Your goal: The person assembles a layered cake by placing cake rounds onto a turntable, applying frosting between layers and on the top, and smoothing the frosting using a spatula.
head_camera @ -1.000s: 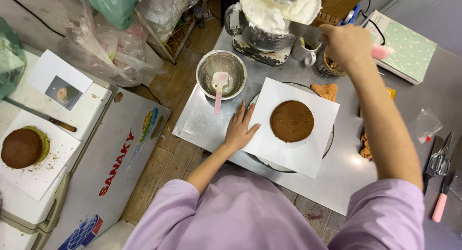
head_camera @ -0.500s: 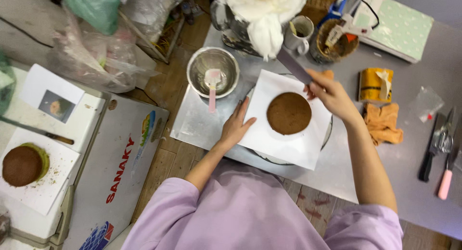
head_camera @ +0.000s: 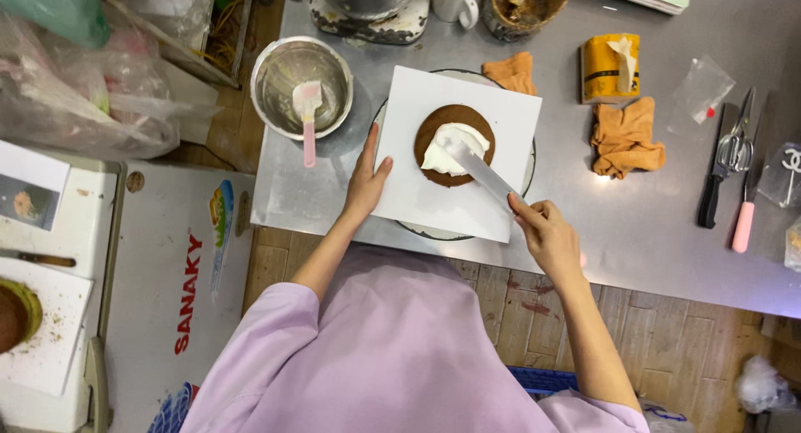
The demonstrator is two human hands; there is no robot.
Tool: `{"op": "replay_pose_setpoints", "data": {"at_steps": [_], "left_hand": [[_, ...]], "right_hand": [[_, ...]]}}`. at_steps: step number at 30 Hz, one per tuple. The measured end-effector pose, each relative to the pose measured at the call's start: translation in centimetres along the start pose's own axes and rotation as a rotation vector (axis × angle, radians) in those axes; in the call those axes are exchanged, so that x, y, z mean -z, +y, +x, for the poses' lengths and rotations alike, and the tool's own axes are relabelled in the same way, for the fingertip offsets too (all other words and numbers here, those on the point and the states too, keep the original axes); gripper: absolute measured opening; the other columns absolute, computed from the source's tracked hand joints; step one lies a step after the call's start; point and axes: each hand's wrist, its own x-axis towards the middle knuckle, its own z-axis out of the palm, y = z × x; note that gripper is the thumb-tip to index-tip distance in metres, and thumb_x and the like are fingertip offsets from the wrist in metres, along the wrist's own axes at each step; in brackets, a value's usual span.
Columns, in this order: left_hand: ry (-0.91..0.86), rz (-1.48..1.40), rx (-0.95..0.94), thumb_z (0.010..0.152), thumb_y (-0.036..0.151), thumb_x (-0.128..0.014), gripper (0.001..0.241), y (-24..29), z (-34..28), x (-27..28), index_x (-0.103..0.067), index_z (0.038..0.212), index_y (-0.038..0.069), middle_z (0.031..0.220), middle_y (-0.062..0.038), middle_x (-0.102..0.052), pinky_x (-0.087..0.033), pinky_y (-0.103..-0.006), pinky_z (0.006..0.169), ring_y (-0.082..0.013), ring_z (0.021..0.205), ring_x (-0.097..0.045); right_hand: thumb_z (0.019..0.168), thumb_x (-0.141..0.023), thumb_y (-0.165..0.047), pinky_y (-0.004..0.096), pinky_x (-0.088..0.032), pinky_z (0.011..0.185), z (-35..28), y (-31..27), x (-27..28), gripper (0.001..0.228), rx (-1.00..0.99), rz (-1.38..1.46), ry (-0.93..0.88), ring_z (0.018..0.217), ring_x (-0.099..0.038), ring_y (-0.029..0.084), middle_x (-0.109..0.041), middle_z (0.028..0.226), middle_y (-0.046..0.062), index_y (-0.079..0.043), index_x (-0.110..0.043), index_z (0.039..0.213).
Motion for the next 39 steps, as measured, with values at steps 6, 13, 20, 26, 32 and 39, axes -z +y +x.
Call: {"op": "replay_pose_setpoints", "data": {"at_steps": [6,13,20,26,32,39], "left_hand": [[-0.002,0.058,-0.024,0.107,0.024,-0.053,0.070,0.6,-0.1,0.2,-0.015,0.165,0.016,0.173,-0.010,-0.021,-0.022,-0.0393,0.127,-0.0290,0.159,-0.022],[0.009,0.086,0.005,0.106,0.025,-0.052,0.070,0.3,-0.3,0.1,-0.016,0.165,0.017,0.173,-0.009,-0.022,-0.023,-0.0394,0.126,-0.0280,0.159,-0.022],[0.019,0.058,0.013,0.105,0.026,-0.053,0.071,0.6,-0.3,0.0,-0.016,0.165,0.021,0.172,-0.009,-0.024,-0.026,-0.0402,0.125,-0.0289,0.158,-0.026],[0.025,0.070,0.036,0.105,0.028,-0.051,0.069,0.5,-0.5,-0.1,-0.015,0.165,0.023,0.172,-0.009,-0.023,-0.026,-0.0428,0.124,-0.0307,0.157,-0.024],[0.059,0.052,-0.023,0.106,0.032,-0.054,0.070,0.0,-0.8,-0.2,-0.017,0.165,0.024,0.171,-0.009,-0.027,-0.029,-0.0402,0.123,-0.0296,0.156,-0.030],[0.097,0.060,0.019,0.103,0.033,-0.056,0.072,-0.1,-1.1,-0.7,-0.021,0.164,0.023,0.167,-0.009,-0.035,-0.036,-0.0384,0.118,-0.0300,0.151,-0.039]], "right_hand": [[0.095,-0.073,-0.015,0.035,-0.050,0.062,0.8,0.5,1.8,0.043,0.144,0.089,0.085,0.072,-0.062,0.021,-0.065,0.092,0.004,-0.030,-0.070,0.134],[0.101,-0.071,-0.012,0.032,-0.051,0.062,2.1,1.9,6.7,0.041,0.195,-0.013,0.231,0.073,-0.065,0.017,-0.067,0.096,0.001,-0.034,-0.069,0.136],[0.095,-0.074,-0.013,0.035,-0.051,0.059,4.1,-1.5,3.6,0.040,0.234,-0.184,0.184,0.068,-0.064,0.021,-0.067,0.092,0.004,-0.032,-0.073,0.130],[0.098,-0.066,-0.013,0.033,-0.053,0.075,5.4,-0.6,8.4,0.036,0.143,0.314,-0.077,0.081,-0.065,0.021,-0.069,0.099,0.005,-0.022,-0.069,0.133],[0.106,-0.060,-0.005,0.043,-0.050,0.073,18.2,-3.8,12.6,0.030,0.400,-0.198,0.164,0.089,-0.067,0.031,-0.070,0.096,0.009,-0.014,-0.066,0.134],[0.103,-0.062,-0.016,0.042,-0.050,0.060,33.2,-14.2,6.5,0.027,0.703,-0.526,0.457,0.082,-0.069,0.026,-0.065,0.092,0.006,-0.012,-0.060,0.130]]}}
